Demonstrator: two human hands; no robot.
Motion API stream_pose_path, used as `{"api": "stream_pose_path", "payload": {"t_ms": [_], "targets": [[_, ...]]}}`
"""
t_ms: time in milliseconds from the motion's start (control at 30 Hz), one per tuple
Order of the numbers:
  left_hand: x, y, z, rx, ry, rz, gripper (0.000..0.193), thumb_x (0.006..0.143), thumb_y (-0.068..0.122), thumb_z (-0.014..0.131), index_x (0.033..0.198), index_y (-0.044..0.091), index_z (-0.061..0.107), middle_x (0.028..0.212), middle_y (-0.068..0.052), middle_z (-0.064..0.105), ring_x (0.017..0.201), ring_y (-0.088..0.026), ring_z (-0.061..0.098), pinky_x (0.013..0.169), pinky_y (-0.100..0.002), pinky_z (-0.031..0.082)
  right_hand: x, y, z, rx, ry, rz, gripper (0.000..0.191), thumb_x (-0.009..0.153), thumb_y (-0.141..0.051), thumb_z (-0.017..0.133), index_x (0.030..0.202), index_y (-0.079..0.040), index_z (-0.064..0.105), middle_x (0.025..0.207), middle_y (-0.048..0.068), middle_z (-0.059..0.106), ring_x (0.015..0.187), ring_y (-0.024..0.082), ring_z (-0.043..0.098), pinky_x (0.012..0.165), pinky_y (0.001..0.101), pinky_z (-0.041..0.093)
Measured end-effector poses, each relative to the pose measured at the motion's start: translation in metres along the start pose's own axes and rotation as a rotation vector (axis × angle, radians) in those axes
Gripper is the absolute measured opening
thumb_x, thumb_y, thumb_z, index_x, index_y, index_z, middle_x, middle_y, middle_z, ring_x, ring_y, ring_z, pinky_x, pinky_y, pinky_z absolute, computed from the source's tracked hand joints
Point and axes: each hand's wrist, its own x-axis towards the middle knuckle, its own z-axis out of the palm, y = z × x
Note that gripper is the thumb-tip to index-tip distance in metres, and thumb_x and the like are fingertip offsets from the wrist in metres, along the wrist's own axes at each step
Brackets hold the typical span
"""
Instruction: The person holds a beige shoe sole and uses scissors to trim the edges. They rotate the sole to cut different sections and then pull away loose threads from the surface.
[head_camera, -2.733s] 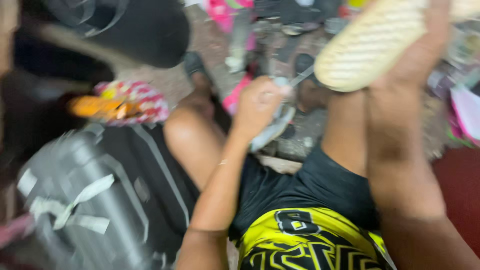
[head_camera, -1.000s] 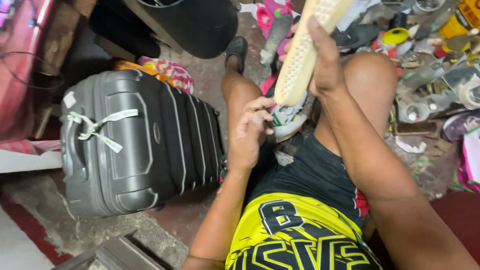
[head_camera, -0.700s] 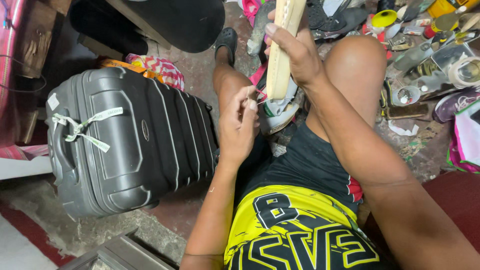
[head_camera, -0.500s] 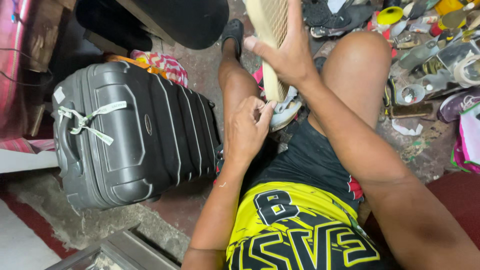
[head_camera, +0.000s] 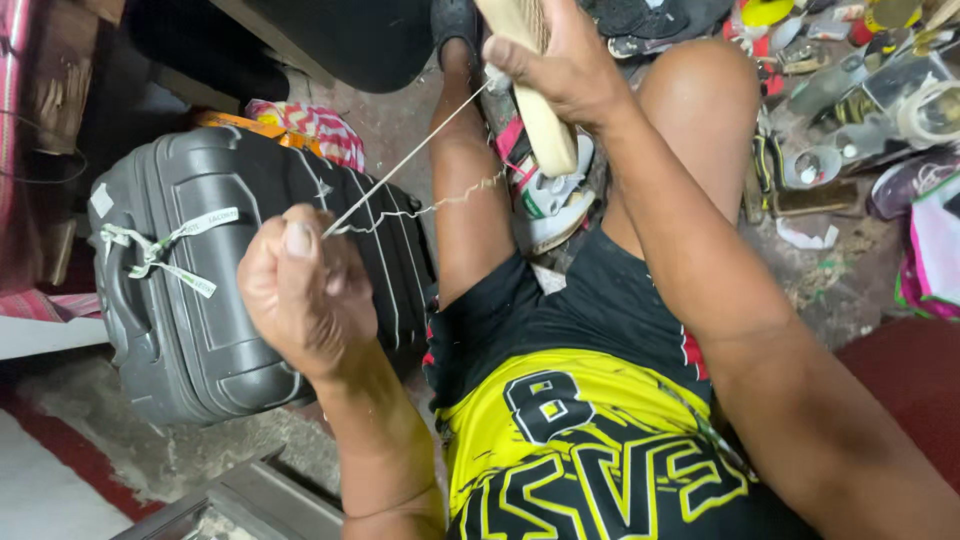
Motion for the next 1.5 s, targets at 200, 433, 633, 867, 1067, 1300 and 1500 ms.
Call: {"api": "stream_pose_path", "payload": {"t_ms": [200,433,633,867,1067,1300,1500], "targets": [[0.018,-0.047,-0.015,-0.090,-0.030,0.064,0.022,0.110,0.023,0.064,0.099,0.008,0.053,0.097,-0.002,0.053,0.076,-0.010,0.052,0.065,-0.026,0.047,-0.006,0.016,-0.008,0.831,-0.282,0.097,0.088,0.097,-0.066,0.069,0.154,-0.003,0.045,0.127,0.014,0.062,0.090,0.019,0.066,0.073,0.0369,0.062],[0.016,-0.078,-0.046,0.085,0.185,-0.112,0.026,0.109,0.021,0.064,0.127,0.003,0.062,0.097,-0.002,0.057,0.078,-0.007,0.052,0.066,-0.023,0.047,-0.011,0.015,0.002,0.931,-0.294,0.188,0.084,0.097,-0.074,0.042,0.147,-0.006,0.049,0.108,0.016,0.067,0.071,0.021,0.066,0.057,0.0364,0.057],[0.003,-0.090,-0.029,0.322,0.194,-0.141,0.052,0.102,0.014,0.063,0.150,0.003,0.045,0.093,-0.001,0.056,0.069,-0.004,0.052,0.063,-0.021,0.053,-0.013,0.021,0.015,0.776,-0.293,0.267,0.077,0.106,-0.068,0.044,0.145,-0.001,0.053,0.109,0.012,0.064,0.069,0.017,0.060,0.058,0.0328,0.055],[0.007,-0.109,0.029,0.176,-0.240,-0.156,0.070,0.097,0.010,0.064,0.155,0.005,0.026,0.137,-0.001,0.058,0.073,-0.003,0.053,0.065,-0.021,0.052,-0.018,0.013,0.025,0.549,-0.286,0.080,0.089,0.107,-0.059,0.057,0.168,-0.004,0.023,0.133,0.012,0.055,0.114,0.015,0.056,0.094,0.0282,0.050],[0.020,-0.139,0.030,0.298,-0.096,-0.367,0.022,0.113,0.017,0.060,0.122,-0.003,0.065,0.110,-0.015,0.068,0.076,-0.007,0.056,0.065,-0.022,0.049,-0.008,0.010,0.021,0.466,-0.205,0.040,0.086,0.107,-0.055,0.057,0.165,-0.002,0.021,0.160,0.014,0.044,0.143,0.018,0.045,0.118,0.0289,0.037],[0.036,-0.126,0.012,-0.449,-0.079,-0.309,0.019,0.114,0.023,0.055,0.111,0.006,0.060,0.098,-0.008,0.061,0.080,-0.011,0.056,0.066,-0.021,0.048,-0.010,0.013,0.012,0.664,-0.370,0.110,0.106,0.095,-0.025,0.081,0.168,-0.002,0.008,0.168,0.012,0.030,0.152,0.018,0.030,0.128,0.0281,0.028],[0.055,-0.111,0.023,0.070,-0.076,-0.203,0.019,0.117,0.019,0.057,0.123,0.001,0.061,0.097,-0.005,0.059,0.083,-0.008,0.053,0.074,-0.022,0.048,-0.012,0.005,0.023,0.469,-0.421,0.072,0.123,0.080,-0.009,0.091,0.168,-0.002,0.005,0.174,0.012,0.023,0.158,0.017,0.025,0.133,0.0293,0.023]]}}
